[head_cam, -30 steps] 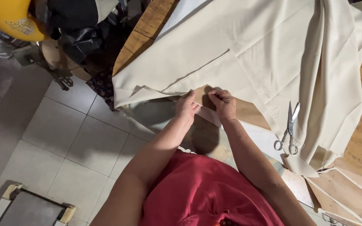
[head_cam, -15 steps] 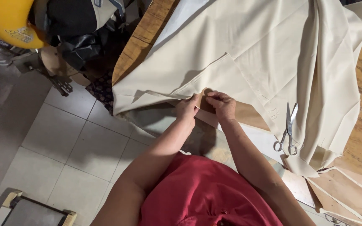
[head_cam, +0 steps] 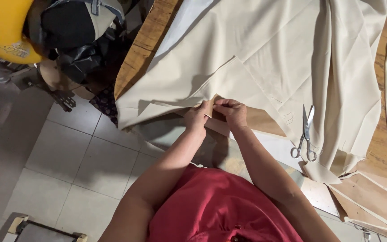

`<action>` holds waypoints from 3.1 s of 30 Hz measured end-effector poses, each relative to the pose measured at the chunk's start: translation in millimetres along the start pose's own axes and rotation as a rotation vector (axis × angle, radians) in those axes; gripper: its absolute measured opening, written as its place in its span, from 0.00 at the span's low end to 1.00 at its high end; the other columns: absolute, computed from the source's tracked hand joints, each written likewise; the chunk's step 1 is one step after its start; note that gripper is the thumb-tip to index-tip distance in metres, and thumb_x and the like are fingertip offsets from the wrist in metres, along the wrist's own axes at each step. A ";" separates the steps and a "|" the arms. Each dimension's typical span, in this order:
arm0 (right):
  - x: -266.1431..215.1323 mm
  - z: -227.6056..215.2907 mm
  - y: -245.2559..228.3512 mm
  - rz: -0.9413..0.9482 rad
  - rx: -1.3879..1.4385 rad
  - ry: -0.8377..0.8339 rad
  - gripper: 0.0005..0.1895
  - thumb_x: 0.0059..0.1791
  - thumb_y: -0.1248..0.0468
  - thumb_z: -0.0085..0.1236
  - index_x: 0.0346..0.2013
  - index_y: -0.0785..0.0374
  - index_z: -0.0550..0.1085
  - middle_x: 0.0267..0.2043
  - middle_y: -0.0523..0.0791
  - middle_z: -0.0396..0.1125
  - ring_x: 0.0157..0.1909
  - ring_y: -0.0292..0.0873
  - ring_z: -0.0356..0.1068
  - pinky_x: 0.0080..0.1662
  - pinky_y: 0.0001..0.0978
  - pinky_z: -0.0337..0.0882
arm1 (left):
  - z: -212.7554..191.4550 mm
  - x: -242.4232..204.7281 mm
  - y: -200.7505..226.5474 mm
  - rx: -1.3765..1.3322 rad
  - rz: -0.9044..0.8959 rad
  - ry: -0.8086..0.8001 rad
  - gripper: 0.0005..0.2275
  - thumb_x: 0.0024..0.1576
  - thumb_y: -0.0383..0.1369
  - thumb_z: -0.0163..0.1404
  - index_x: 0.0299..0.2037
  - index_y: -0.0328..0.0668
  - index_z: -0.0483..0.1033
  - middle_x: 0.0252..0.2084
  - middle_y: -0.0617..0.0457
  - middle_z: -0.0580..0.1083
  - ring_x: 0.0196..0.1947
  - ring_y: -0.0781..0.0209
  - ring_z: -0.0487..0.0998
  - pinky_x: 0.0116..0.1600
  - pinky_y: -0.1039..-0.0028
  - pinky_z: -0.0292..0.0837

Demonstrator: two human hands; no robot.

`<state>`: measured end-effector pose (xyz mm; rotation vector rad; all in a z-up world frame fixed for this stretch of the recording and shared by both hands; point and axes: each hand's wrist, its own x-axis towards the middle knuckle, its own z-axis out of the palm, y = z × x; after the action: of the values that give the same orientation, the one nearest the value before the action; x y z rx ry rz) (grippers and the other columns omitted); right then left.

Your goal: The person cuts a large piece of off-white fabric using scissors, following the outline of a brown paper pattern pinned to the material. The person adjusts the fabric and pattern pieces on the table while cutting along the edges.

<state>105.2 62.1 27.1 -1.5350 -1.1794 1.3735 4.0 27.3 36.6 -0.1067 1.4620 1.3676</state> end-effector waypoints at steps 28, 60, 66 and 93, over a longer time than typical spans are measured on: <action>10.3 -11.4 1.7 0.083 0.297 0.032 0.17 0.27 0.79 0.62 0.19 0.62 0.63 0.17 0.47 0.66 0.14 0.36 0.63 0.21 0.20 0.64 | 1.0 60.1 -59.9 -0.263 -0.048 -0.034 0.23 0.48 0.30 0.59 0.48 0.30 0.61 0.47 0.40 0.67 0.52 0.33 0.63 0.57 0.49 0.55; 14.0 -6.7 11.2 -0.018 -0.640 0.002 0.20 0.32 0.48 0.66 0.28 0.54 0.69 0.24 0.41 0.68 0.31 0.45 0.70 0.36 0.33 0.67 | -64.5 80.1 -13.8 -0.363 0.103 0.277 0.20 0.40 0.39 0.64 0.30 0.36 0.65 0.19 0.52 0.64 0.21 0.66 0.69 0.23 0.83 0.65; 6.6 0.6 -3.4 0.033 -0.798 0.000 0.21 0.33 0.45 0.62 0.30 0.50 0.66 0.25 0.34 0.66 0.35 0.40 0.68 0.37 0.31 0.66 | -162.8 119.7 26.8 -0.367 0.410 0.515 0.27 0.38 0.31 0.66 0.40 0.39 0.59 0.31 0.42 0.67 0.35 0.51 0.73 0.35 0.56 0.73; -11.0 -124.0 80.3 0.059 -0.436 0.389 0.22 0.37 0.62 0.60 0.42 0.59 0.63 0.33 0.46 0.68 0.38 0.47 0.70 0.42 0.36 0.71 | -17.5 11.2 -37.3 1.631 1.304 -0.440 0.18 0.56 0.35 0.42 0.57 0.65 0.59 0.64 0.59 0.54 0.63 0.58 0.52 0.51 0.64 0.58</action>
<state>239.9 33.5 -27.6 -2.0436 -1.2384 0.8235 13.8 7.9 -0.1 2.2893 1.8057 0.4814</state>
